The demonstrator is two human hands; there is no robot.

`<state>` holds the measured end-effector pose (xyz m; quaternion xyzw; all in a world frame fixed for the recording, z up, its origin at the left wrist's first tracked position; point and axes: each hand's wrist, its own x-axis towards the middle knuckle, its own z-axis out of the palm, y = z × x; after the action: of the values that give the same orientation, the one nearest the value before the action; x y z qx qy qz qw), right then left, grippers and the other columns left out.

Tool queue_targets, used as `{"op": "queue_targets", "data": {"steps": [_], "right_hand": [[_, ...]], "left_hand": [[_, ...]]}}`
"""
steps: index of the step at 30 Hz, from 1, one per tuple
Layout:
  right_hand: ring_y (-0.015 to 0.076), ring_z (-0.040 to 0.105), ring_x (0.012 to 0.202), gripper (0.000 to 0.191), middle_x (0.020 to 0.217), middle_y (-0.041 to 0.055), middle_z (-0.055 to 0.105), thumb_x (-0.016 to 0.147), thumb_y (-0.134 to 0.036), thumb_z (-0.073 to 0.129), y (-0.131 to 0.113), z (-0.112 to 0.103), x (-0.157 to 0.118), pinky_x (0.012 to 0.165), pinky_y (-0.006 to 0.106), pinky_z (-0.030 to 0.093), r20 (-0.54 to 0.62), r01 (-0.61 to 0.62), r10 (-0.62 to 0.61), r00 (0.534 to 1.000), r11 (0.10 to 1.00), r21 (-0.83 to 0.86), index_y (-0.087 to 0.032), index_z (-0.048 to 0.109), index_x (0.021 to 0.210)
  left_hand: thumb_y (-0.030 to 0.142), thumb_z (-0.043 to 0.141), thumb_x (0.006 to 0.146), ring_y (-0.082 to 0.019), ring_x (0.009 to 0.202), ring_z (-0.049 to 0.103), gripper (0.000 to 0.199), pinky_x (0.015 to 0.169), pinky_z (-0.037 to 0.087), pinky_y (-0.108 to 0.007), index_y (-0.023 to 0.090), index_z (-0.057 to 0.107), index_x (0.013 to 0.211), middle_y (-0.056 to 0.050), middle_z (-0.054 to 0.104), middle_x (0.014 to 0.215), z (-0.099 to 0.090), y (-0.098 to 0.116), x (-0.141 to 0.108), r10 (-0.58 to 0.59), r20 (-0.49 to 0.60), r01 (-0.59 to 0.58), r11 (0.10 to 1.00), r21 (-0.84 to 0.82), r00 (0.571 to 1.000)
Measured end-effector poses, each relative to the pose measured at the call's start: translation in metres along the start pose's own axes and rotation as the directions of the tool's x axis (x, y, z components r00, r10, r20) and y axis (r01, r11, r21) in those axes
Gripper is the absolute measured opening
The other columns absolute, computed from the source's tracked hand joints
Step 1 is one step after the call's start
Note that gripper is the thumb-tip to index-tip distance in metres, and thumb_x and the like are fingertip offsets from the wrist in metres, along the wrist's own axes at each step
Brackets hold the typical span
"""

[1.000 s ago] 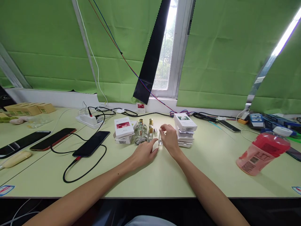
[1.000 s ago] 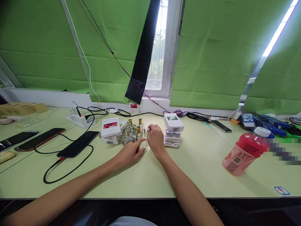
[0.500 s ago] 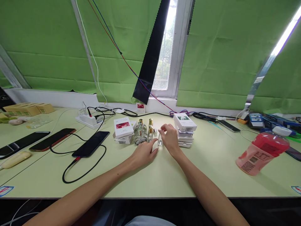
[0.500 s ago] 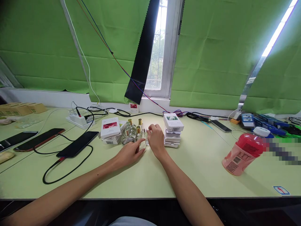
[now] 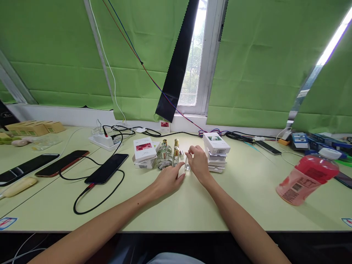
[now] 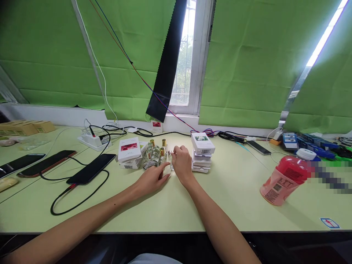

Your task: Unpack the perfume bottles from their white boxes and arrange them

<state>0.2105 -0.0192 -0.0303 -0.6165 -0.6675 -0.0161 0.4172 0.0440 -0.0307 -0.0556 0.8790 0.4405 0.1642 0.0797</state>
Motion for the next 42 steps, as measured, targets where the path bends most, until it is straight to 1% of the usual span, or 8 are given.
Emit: {"op": "queue_targets", "data": {"steps": [5,9,16,20,25,31,37,42], "right_hand": [[0.0205,0.057,0.088,0.008,0.091,0.0044,0.064,0.097,-0.018,0.058,-0.004,0.0,-0.003,0.064,0.027,0.032,0.019,-0.002,0.004,1.0,0.995,-0.096,-0.022,0.061,0.09],[0.022,0.056,0.091,0.007,0.093,0.0059,0.064,0.098,-0.018,0.057,-0.007,0.001,-0.005,0.064,0.028,0.033,0.018,-0.007,0.01,1.0,0.989,-0.147,-0.021,0.06,0.092],[0.0213,0.059,0.09,0.011,0.095,0.0069,0.064,0.1,-0.015,0.053,-0.011,0.003,-0.008,0.06,0.029,0.031,0.021,-0.005,0.01,1.0,0.975,-0.223,-0.021,0.058,0.093],[0.0209,0.058,0.086,0.013,0.095,0.0072,0.063,0.1,-0.014,0.05,-0.009,0.007,-0.009,0.057,0.029,0.029,0.023,0.019,-0.013,1.0,0.964,-0.264,-0.022,0.058,0.093],[0.0202,0.057,0.083,0.013,0.095,0.0067,0.061,0.097,-0.011,0.053,-0.005,0.011,-0.01,0.055,0.028,0.027,0.018,0.051,-0.048,0.999,0.958,-0.284,-0.022,0.058,0.093],[0.0216,0.057,0.084,0.013,0.095,0.0093,0.062,0.097,-0.008,0.052,-0.009,0.012,-0.01,0.055,0.028,0.029,0.033,0.069,-0.062,0.998,0.938,-0.34,-0.02,0.059,0.094],[0.023,0.058,0.085,0.015,0.094,0.0109,0.063,0.097,-0.007,0.049,-0.012,0.011,-0.009,0.055,0.029,0.033,0.047,0.064,-0.05,0.998,0.925,-0.373,-0.018,0.059,0.096],[0.024,0.058,0.088,0.019,0.096,0.0117,0.063,0.091,-0.002,0.051,-0.013,0.011,-0.008,0.057,0.029,0.037,0.067,0.07,-0.048,0.997,0.922,-0.382,-0.018,0.059,0.096]], "left_hand": [[0.037,0.043,0.097,-0.023,0.071,0.065,0.047,0.063,0.04,-0.029,0.018,0.052,0.139,-0.003,0.069,0.072,-0.001,0.0,0.0,-0.002,0.003,0.002,1.0,0.01,1.0],[0.036,0.045,0.097,-0.022,0.072,0.066,0.046,0.066,0.042,-0.029,0.019,0.053,0.139,-0.002,0.068,0.071,-0.001,0.001,0.0,-0.009,0.008,0.01,1.0,-0.009,1.0],[0.036,0.044,0.097,-0.023,0.073,0.066,0.045,0.064,0.04,-0.029,0.019,0.052,0.139,-0.002,0.068,0.072,0.0,0.001,0.001,-0.005,0.014,0.005,1.0,0.011,1.0],[0.036,0.044,0.097,-0.023,0.074,0.066,0.046,0.063,0.039,-0.03,0.019,0.051,0.139,-0.002,0.069,0.073,0.0,0.001,0.001,-0.005,0.013,0.005,1.0,0.015,1.0],[0.037,0.044,0.097,-0.023,0.075,0.067,0.047,0.064,0.04,-0.03,0.018,0.051,0.14,-0.003,0.071,0.074,-0.001,0.002,0.001,-0.009,0.02,0.009,1.0,0.0,1.0],[0.036,0.045,0.095,-0.024,0.075,0.067,0.048,0.064,0.041,-0.031,0.018,0.052,0.139,-0.003,0.071,0.076,-0.001,0.003,0.002,-0.018,0.023,0.018,1.0,-0.001,1.0],[0.035,0.045,0.095,-0.023,0.073,0.067,0.047,0.063,0.039,-0.031,0.017,0.052,0.138,-0.002,0.072,0.076,0.0,0.003,0.002,-0.015,0.027,0.016,1.0,-0.009,1.0],[0.036,0.045,0.096,-0.023,0.073,0.066,0.048,0.062,0.039,-0.031,0.017,0.052,0.139,-0.003,0.072,0.077,-0.001,0.003,0.001,-0.015,0.03,0.015,1.0,0.003,0.999]]}}
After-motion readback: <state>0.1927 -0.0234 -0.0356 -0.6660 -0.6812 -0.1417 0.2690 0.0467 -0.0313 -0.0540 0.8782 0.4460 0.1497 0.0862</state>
